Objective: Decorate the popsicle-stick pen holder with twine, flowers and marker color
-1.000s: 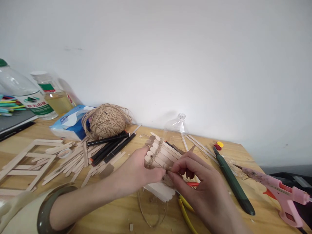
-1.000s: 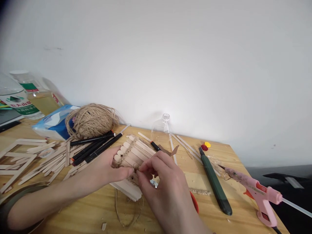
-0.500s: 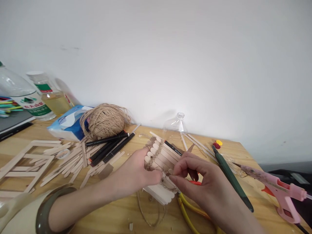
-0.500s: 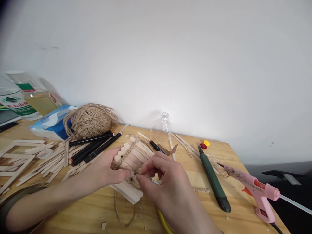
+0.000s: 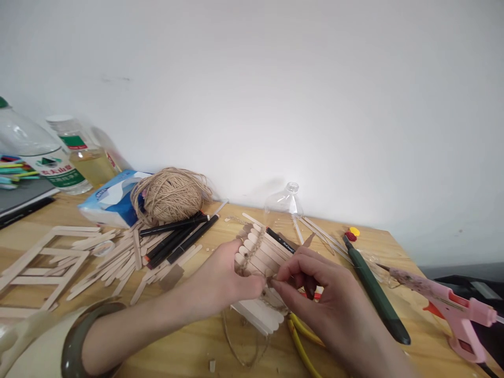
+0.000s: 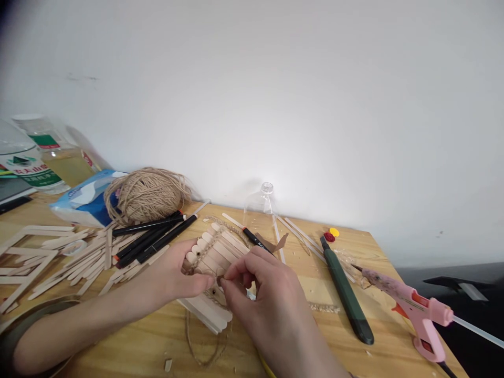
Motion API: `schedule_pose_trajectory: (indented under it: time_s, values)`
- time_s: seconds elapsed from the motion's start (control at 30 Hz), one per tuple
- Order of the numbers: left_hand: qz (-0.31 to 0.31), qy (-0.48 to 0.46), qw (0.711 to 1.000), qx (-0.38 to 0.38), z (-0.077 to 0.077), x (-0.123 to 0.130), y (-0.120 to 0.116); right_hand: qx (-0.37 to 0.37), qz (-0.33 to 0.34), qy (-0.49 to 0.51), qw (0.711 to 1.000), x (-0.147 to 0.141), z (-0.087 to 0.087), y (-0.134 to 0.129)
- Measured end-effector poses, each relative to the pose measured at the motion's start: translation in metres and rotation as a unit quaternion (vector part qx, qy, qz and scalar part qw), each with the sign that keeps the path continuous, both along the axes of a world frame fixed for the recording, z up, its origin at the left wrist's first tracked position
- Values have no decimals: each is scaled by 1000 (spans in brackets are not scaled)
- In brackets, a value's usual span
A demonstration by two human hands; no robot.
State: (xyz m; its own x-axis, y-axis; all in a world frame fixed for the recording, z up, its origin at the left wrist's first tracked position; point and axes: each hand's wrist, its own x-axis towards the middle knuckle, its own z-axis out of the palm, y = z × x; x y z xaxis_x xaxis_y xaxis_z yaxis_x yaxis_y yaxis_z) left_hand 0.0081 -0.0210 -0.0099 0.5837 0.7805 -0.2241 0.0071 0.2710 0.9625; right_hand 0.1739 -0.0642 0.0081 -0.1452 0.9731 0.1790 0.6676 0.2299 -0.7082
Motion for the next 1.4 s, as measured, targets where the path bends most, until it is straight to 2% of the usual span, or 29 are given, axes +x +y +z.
schedule_pose_trajectory:
  time_s: [0.2,0.5,0.6,0.7,0.8,0.9,1.07,1.23,1.4]
  values:
    - [-15,-23,999,18,-4,0,1,-5,-1,-4,1000,-2,0,0]
    - [-5,-18,1000,3,-1,2,0,-16,-6,-11,1000,-4,0,1]
    - [-3,-9,1000,14,-1,2,0,-27,-5,16,1000,-2,1,1]
    - [1,-2,1000,6,2,1,-1,-55,-40,64,996,2,5,0]
    - [2,-3,1000,-9,9,-1,-1,-26,-102,90,990,4,5,-1]
    - [17,-3,1000,-9,14,-1,-1,-17,-95,130,987,1,-1,-1]
    - [31,11,999,11,11,-2,-2,-80,-58,174,980,-5,-11,-2]
    - [31,21,999,21,7,-2,-4,-168,-57,233,956,-7,-9,-4]
    - [36,8,999,-5,11,-1,-5,-188,-46,246,950,-8,-5,-4]
